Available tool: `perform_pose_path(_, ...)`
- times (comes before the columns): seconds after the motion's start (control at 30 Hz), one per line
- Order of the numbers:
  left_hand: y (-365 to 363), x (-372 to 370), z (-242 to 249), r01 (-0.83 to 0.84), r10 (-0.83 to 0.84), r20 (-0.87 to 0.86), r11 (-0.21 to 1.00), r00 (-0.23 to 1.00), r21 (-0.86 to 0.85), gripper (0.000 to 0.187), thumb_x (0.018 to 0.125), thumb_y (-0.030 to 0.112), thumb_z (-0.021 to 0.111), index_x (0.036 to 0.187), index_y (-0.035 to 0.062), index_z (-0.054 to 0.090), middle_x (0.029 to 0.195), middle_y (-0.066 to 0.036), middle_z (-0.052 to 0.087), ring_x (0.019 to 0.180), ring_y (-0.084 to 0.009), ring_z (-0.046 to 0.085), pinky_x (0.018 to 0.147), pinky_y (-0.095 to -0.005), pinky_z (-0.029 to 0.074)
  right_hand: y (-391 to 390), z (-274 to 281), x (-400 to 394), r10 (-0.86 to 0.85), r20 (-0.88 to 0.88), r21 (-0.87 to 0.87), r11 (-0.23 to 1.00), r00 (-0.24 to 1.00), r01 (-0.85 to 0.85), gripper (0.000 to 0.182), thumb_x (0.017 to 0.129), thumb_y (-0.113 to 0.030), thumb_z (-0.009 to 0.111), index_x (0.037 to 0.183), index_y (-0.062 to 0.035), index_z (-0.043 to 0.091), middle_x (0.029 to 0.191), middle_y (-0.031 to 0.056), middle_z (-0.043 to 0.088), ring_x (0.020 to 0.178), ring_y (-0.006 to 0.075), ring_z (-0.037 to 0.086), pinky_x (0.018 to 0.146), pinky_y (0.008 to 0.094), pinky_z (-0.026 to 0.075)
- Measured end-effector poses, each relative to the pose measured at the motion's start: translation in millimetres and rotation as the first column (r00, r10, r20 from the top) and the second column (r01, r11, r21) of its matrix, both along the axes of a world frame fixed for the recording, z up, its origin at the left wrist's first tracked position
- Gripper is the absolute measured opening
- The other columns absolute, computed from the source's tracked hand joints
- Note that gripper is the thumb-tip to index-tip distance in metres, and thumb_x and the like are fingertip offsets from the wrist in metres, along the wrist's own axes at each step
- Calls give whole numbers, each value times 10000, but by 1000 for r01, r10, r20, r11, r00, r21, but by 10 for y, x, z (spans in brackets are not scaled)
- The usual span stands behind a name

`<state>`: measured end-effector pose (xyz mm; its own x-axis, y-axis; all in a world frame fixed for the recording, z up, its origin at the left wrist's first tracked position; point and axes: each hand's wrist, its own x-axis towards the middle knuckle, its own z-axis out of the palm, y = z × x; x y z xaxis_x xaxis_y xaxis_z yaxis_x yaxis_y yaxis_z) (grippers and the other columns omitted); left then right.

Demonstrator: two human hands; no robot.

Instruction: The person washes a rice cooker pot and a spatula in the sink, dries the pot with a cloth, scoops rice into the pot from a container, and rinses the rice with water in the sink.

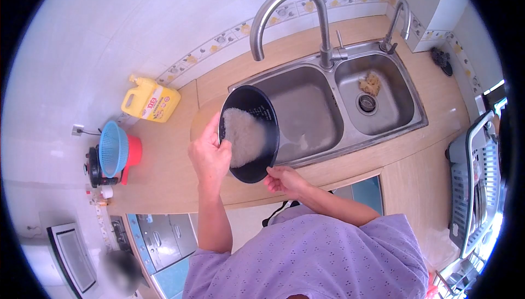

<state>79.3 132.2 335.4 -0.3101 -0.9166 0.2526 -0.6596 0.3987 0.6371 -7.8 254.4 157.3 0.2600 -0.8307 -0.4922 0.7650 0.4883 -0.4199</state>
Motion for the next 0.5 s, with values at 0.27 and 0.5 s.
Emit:
perform_pose_path(0.27,23,-24,13,-7,8,27,1000,1000,-15,558,604,-34,514,1140,88,616,473,-49,339,411,-98,351,445,-276,337,-11,4,9,10,16,8,1000,1000,-10,281,953,-272,436,842,-40,549,749,55,592,617,135,538,592,277,456)
perform_pose_path(0.5,3,-27,11,8,-8,3,1000,1000,10,577,598,-33,507,1141,126,621,471,-54,334,407,-118,346,448,-276,340,-35,20,13,18,28,2,1000,999,-18,281,954,-271,434,849,-36,545,746,61,593,615,137,540,591,279,456)
